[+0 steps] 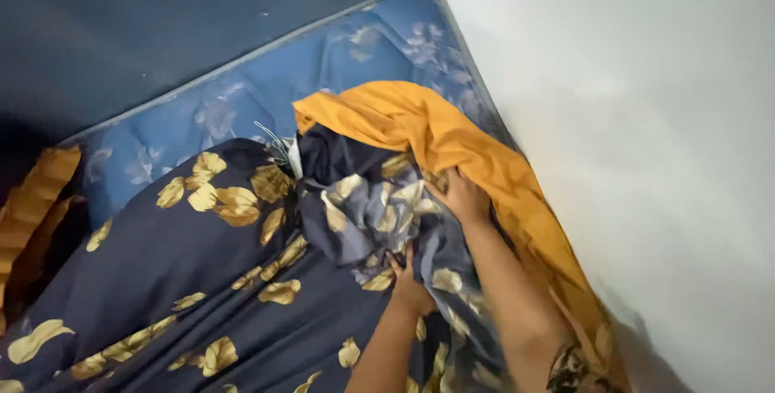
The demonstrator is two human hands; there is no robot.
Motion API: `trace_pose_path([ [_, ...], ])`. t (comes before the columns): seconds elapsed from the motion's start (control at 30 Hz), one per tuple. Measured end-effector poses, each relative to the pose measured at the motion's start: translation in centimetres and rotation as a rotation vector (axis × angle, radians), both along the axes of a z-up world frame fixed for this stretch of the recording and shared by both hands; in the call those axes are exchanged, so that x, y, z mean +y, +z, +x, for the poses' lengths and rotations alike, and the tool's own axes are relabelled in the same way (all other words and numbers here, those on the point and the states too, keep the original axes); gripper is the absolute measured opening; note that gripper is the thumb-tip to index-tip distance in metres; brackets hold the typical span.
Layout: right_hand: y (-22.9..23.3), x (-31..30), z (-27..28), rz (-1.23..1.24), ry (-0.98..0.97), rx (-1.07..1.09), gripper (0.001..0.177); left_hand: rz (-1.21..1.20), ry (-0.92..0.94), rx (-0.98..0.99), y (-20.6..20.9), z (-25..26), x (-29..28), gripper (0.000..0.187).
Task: The person is making a bed by spreading and tucking in a bedsheet, and arranging pillows and a blanket.
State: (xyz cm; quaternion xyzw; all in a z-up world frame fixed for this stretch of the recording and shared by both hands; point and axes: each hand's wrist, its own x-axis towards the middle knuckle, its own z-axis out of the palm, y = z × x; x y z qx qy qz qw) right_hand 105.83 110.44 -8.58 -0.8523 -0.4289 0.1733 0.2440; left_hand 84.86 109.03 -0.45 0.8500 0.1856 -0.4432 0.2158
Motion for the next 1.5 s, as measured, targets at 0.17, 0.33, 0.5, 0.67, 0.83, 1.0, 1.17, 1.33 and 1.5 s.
trace_pose_path([
  [0.17, -2.2, -0.1, 0.5, 0.208, -0.037, -0.289, 0.075, 0.003, 0.118, -0.130, -2.8, -0.7, -0.9, 0.082],
  [0.33, -4.0, -0.6, 0.1, 0.113, -0.009, -0.271, 0.079, 0.004, 0.233, -0.260, -4.6, -1.2, -1.4, 0.087],
  [0.5, -3.4, -0.7, -0.2, 0.045, -0.035, -0.429, 0.077, -0.143, 0.375, -0.266, -5.5, -1.8, -1.7, 0.065],
  [0.67, -1.8, -1.0, 1.0, 0.030, -0.023, -0.394, 0.074, -0.183, 0.321, -0.333, -3.6, 0.4, 9.1, 0.056],
  [0.83, 3.3, 4.4, 1.9, -0.010, -0.079, -0.417, 0.074, -0.246, 0.272, -0.396, -0.7, -0.2, 18.4, 0.046],
  [1.0, 3.3, 2.5, 0.6, -0.075, -0.068, -0.404, 0.074, 0.192, 0.285, -0.929, 3.5, 2.3, 23.9, 0.058],
  [1.17, 2.9, -0.1, 0.5, -0.117, -0.053, -0.433, 0.075, 0.264, 0.289, -0.916, 0.6, 2.6, 23.1, 0.058],
  [1.33, 4.3, 1.6, 0.5, -0.184, -0.052, -0.382, 0.072, 0.309, 0.336, -0.976, 2.5, 3.3, 23.2, 0.063],
  [1.5, 6.8, 2.0, -0.7, -0.239, -0.056, -0.218, 0.067, 0.120, 0.331, -1.038, 8.3, 1.1, 22.7, 0.055],
])
